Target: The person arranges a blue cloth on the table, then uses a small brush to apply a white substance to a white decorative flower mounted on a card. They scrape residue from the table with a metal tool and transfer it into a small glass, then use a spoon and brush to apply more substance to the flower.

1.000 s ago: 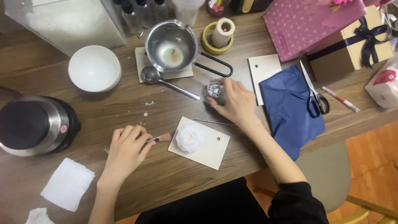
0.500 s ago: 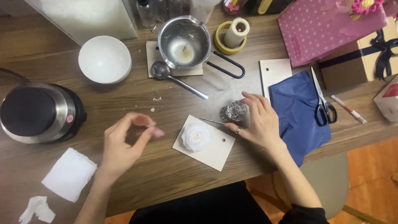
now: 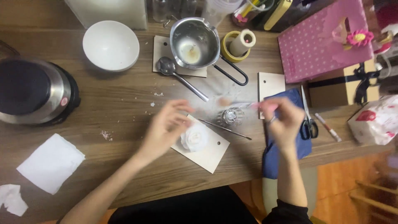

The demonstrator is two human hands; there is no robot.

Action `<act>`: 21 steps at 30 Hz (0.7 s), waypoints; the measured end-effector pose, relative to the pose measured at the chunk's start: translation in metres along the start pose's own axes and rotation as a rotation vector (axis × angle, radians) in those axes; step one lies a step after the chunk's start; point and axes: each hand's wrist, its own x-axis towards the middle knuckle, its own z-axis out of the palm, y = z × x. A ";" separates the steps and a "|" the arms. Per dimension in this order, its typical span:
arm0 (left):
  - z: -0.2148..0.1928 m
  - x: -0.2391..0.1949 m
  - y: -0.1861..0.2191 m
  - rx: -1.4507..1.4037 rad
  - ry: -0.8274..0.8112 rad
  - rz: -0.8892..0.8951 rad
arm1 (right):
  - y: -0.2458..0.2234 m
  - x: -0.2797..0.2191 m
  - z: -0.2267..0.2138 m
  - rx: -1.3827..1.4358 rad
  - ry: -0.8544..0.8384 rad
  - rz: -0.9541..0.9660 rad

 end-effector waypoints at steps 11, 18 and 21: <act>-0.062 -0.011 0.005 0.377 0.475 0.076 | 0.050 0.026 0.012 -0.693 -0.213 -0.105; -0.067 -0.012 0.000 0.343 0.474 0.121 | 0.000 0.022 0.048 -0.520 -0.279 -0.090; -0.063 -0.011 0.005 0.427 0.473 0.158 | -0.006 0.025 0.038 -0.517 -0.263 -0.089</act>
